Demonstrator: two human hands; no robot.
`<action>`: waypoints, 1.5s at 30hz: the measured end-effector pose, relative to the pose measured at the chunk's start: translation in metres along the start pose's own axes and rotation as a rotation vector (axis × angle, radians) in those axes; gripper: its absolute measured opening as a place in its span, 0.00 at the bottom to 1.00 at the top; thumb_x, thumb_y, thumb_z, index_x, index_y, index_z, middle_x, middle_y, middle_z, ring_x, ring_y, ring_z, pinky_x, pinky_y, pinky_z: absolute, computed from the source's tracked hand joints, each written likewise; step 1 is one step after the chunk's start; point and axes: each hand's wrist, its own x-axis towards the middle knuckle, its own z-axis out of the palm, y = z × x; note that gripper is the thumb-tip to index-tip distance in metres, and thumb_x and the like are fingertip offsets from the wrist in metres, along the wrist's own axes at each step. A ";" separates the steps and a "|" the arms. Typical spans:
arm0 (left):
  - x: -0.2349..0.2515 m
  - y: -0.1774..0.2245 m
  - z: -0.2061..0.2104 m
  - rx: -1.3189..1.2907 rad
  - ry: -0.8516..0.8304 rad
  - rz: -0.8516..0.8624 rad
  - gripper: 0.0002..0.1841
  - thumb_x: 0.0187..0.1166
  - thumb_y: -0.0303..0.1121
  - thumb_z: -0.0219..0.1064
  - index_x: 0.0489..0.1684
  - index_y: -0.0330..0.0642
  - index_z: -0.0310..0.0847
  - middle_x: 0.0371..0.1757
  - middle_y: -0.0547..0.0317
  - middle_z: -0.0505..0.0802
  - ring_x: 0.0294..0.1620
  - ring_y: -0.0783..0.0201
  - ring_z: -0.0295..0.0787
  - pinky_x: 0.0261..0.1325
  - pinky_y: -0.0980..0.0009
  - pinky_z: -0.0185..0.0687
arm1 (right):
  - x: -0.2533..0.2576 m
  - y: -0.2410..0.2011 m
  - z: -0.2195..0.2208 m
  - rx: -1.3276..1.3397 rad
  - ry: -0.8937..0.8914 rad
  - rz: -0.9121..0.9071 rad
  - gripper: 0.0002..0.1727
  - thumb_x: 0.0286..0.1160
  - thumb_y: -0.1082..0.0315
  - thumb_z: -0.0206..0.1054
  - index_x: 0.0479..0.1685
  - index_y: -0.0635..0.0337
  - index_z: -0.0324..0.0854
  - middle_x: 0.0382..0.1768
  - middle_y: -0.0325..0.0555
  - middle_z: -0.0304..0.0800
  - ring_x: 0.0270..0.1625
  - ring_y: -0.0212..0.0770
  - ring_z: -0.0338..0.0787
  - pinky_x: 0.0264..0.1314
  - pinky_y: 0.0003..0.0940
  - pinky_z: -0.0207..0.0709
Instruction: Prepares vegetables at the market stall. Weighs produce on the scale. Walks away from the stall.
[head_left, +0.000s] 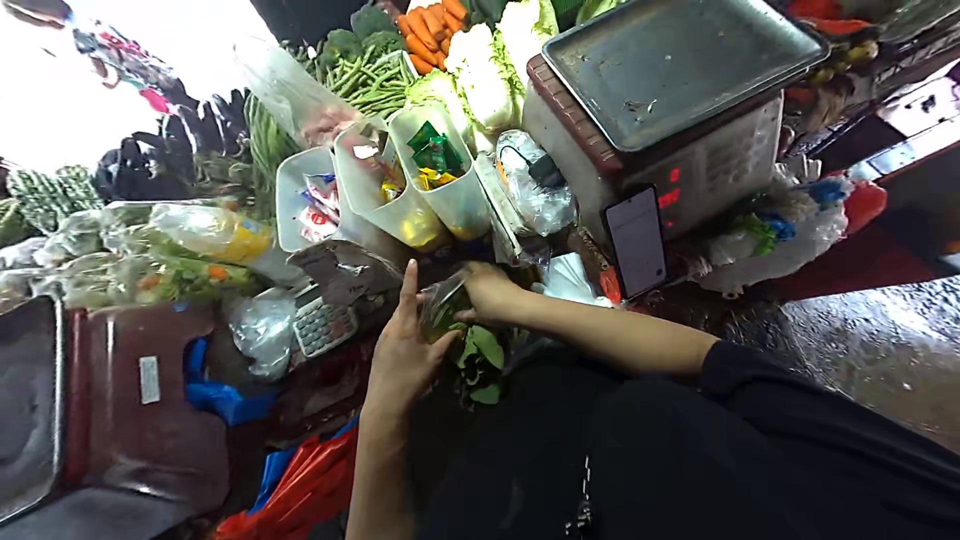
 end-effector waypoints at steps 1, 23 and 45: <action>0.001 0.001 -0.003 0.021 -0.036 -0.007 0.57 0.64 0.41 0.83 0.96 0.46 0.44 0.50 0.47 0.93 0.35 0.54 0.90 0.42 0.52 0.88 | -0.011 -0.001 -0.006 -0.008 -0.029 0.032 0.33 0.76 0.51 0.74 0.72 0.67 0.78 0.75 0.65 0.77 0.78 0.62 0.78 0.80 0.63 0.70; 0.004 -0.015 -0.017 -1.059 0.231 -0.366 0.11 0.81 0.27 0.66 0.58 0.36 0.81 0.39 0.61 0.89 0.33 0.72 0.82 0.40 0.75 0.78 | -0.095 0.019 -0.022 -0.418 -0.523 -0.067 0.52 0.82 0.23 0.32 0.50 0.62 0.89 0.50 0.62 0.93 0.63 0.64 0.89 0.66 0.68 0.76; 0.005 -0.003 -0.031 -0.780 0.187 -0.132 0.21 0.67 0.37 0.78 0.59 0.48 0.85 0.62 0.61 0.89 0.48 0.71 0.87 0.46 0.70 0.86 | -0.058 0.000 -0.101 0.236 0.131 -0.390 0.09 0.70 0.64 0.77 0.30 0.56 0.83 0.34 0.38 0.79 0.35 0.30 0.78 0.38 0.28 0.73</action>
